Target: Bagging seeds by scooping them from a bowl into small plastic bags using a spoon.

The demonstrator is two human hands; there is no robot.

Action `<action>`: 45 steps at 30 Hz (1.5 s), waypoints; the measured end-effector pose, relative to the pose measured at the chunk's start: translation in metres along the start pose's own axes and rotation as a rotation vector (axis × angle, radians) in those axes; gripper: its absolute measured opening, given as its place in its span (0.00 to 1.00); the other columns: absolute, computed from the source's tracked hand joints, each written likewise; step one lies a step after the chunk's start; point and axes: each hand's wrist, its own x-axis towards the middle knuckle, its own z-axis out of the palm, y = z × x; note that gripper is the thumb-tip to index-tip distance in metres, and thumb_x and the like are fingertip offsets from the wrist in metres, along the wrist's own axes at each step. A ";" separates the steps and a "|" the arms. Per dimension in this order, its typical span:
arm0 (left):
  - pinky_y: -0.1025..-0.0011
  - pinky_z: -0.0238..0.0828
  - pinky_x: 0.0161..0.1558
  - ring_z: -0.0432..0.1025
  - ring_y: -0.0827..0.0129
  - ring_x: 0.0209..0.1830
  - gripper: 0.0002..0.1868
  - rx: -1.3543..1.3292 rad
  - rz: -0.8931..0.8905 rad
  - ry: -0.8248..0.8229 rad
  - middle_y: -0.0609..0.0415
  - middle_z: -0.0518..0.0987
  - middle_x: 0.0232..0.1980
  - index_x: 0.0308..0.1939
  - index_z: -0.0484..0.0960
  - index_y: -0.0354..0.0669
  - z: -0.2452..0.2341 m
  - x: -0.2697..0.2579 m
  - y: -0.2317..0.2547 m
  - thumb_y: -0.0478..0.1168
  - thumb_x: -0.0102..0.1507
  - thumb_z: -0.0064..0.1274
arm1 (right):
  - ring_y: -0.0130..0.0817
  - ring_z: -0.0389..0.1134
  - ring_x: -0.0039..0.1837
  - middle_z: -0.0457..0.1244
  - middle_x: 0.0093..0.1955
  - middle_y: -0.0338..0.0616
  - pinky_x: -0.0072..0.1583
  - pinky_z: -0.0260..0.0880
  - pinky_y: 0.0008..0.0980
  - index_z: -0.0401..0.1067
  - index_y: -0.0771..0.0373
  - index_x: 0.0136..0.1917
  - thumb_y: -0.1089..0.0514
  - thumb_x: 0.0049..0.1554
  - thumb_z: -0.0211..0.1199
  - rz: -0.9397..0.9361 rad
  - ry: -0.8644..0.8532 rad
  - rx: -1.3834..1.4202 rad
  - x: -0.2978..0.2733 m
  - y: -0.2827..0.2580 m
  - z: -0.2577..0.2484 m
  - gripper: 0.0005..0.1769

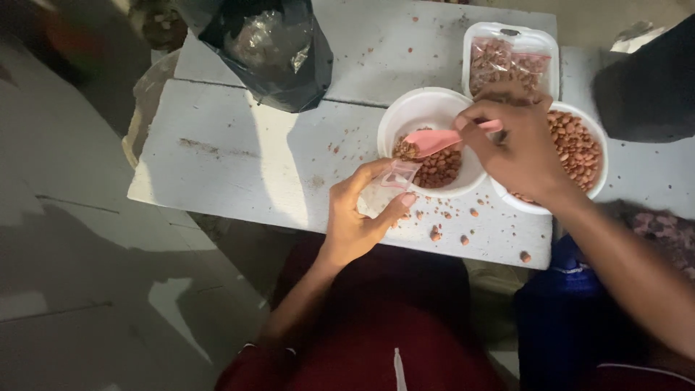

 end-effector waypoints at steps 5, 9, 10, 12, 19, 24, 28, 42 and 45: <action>0.61 0.76 0.52 0.81 0.62 0.50 0.21 -0.022 0.015 0.029 0.46 0.86 0.45 0.54 0.81 0.37 0.005 0.010 0.016 0.38 0.60 0.68 | 0.42 0.70 0.52 0.68 0.40 0.47 0.60 0.65 0.39 0.78 0.61 0.47 0.71 0.67 0.61 0.118 0.055 0.344 0.009 -0.018 -0.008 0.09; 0.60 0.76 0.52 0.81 0.62 0.48 0.20 0.000 0.064 0.047 0.45 0.86 0.44 0.54 0.80 0.36 -0.002 0.009 0.005 0.36 0.60 0.68 | 0.39 0.70 0.50 0.69 0.42 0.49 0.60 0.67 0.38 0.79 0.63 0.50 0.69 0.68 0.62 0.212 0.085 0.403 0.009 -0.019 -0.017 0.06; 0.65 0.78 0.42 0.80 0.66 0.39 0.20 -0.074 0.032 0.038 0.46 0.85 0.43 0.55 0.80 0.36 -0.002 0.008 0.005 0.35 0.60 0.67 | 0.37 0.70 0.50 0.69 0.42 0.48 0.60 0.68 0.37 0.79 0.62 0.50 0.67 0.67 0.65 0.261 0.081 0.426 0.008 -0.020 -0.019 0.04; 0.69 0.81 0.33 0.80 0.70 0.30 0.21 -0.147 -0.002 0.036 0.46 0.85 0.41 0.56 0.80 0.36 -0.003 0.003 0.007 0.34 0.60 0.67 | 0.34 0.69 0.50 0.69 0.42 0.47 0.60 0.68 0.35 0.79 0.62 0.50 0.64 0.66 0.67 0.308 0.070 0.448 0.008 -0.023 -0.020 0.01; 0.74 0.77 0.45 0.80 0.69 0.45 0.24 -0.110 -0.110 0.036 0.50 0.84 0.50 0.57 0.78 0.37 -0.004 0.004 0.009 0.47 0.63 0.62 | 0.26 0.65 0.38 0.70 0.41 0.43 0.43 0.60 0.25 0.77 0.60 0.50 0.61 0.60 0.71 0.556 0.095 0.508 0.020 -0.039 -0.032 0.05; 0.74 0.80 0.44 0.81 0.68 0.43 0.24 -0.157 -0.106 0.018 0.47 0.85 0.50 0.59 0.76 0.34 -0.006 0.004 0.004 0.45 0.64 0.61 | 0.22 0.69 0.40 0.69 0.39 0.37 0.46 0.70 0.19 0.76 0.57 0.43 0.64 0.55 0.76 0.581 0.249 0.656 0.016 -0.021 -0.018 0.09; 0.69 0.83 0.49 0.80 0.65 0.49 0.23 -0.221 -0.160 0.002 0.44 0.84 0.53 0.59 0.75 0.34 -0.005 0.005 0.011 0.40 0.63 0.61 | 0.21 0.64 0.36 0.67 0.33 0.39 0.43 0.61 0.19 0.75 0.59 0.41 0.62 0.54 0.76 0.610 0.244 0.613 0.016 -0.031 -0.024 0.08; 0.70 0.83 0.51 0.80 0.69 0.50 0.21 -0.011 -0.210 -0.008 0.51 0.85 0.52 0.55 0.80 0.40 -0.005 0.010 0.016 0.47 0.62 0.60 | 0.48 0.59 0.68 0.60 0.58 0.53 0.66 0.45 0.59 0.79 0.57 0.57 0.50 0.65 0.61 0.065 -0.044 -0.192 0.000 -0.013 -0.004 0.13; 0.70 0.79 0.53 0.80 0.71 0.50 0.16 -0.009 -0.164 -0.009 0.53 0.85 0.50 0.51 0.81 0.41 -0.006 0.014 0.019 0.45 0.64 0.60 | 0.51 0.56 0.72 0.59 0.56 0.55 0.64 0.53 0.62 0.77 0.59 0.58 0.47 0.67 0.56 0.007 -0.160 -0.085 0.002 -0.013 -0.001 0.17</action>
